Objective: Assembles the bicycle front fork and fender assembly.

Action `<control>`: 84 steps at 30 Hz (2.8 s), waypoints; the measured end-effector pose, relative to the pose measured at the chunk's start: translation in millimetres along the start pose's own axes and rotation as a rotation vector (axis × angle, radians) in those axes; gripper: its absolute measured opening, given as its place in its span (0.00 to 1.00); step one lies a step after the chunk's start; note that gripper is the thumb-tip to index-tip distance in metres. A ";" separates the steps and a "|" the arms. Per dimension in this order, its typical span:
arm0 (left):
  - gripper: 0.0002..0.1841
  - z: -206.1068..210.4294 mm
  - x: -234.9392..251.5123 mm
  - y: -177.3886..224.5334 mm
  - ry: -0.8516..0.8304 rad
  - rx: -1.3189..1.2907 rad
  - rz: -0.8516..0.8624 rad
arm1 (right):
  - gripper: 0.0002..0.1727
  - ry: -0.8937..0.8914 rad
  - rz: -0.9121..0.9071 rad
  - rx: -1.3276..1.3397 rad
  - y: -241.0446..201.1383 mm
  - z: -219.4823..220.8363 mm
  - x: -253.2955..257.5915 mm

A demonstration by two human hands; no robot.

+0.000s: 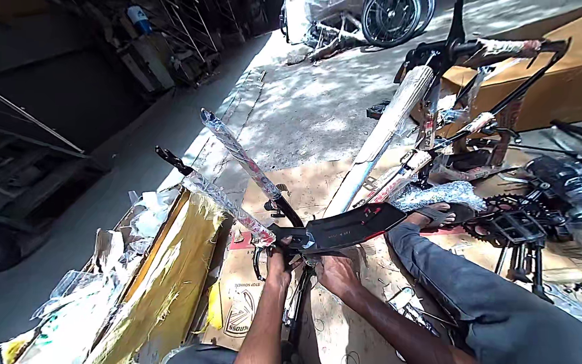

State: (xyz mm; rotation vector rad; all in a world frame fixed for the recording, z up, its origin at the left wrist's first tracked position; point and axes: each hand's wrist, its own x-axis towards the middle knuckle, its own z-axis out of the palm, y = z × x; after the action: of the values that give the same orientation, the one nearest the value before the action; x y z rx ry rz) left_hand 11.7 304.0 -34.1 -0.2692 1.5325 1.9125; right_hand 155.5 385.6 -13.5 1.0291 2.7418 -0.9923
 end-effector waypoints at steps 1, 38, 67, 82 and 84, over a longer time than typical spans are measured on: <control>0.20 -0.5 -0.9 -0.3 0.004 0.001 0.002 | 0.20 0.026 -0.004 0.031 2.7 0.6 0.3; 0.21 1.9 -11.5 -7.4 -0.005 0.041 0.024 | 0.27 0.447 0.051 0.573 -10.1 17.3 10.9; 0.24 -1.9 -1.0 -7.2 -0.055 0.104 0.065 | 0.23 0.210 -0.085 0.381 -5.5 3.9 22.9; 0.24 -3.8 2.4 -8.3 -0.038 0.090 0.062 | 0.23 -0.322 -0.035 0.482 0.8 -10.6 35.3; 0.24 -3.7 2.4 -8.1 -0.037 0.091 0.058 | 0.29 -0.500 0.011 0.572 4.4 -7.9 40.7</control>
State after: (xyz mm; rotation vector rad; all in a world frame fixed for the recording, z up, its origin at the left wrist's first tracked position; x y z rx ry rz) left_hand 14.0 302.2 -42.9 -0.1500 1.6141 1.8758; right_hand 127.9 416.1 -20.2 0.6969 2.0871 -1.8016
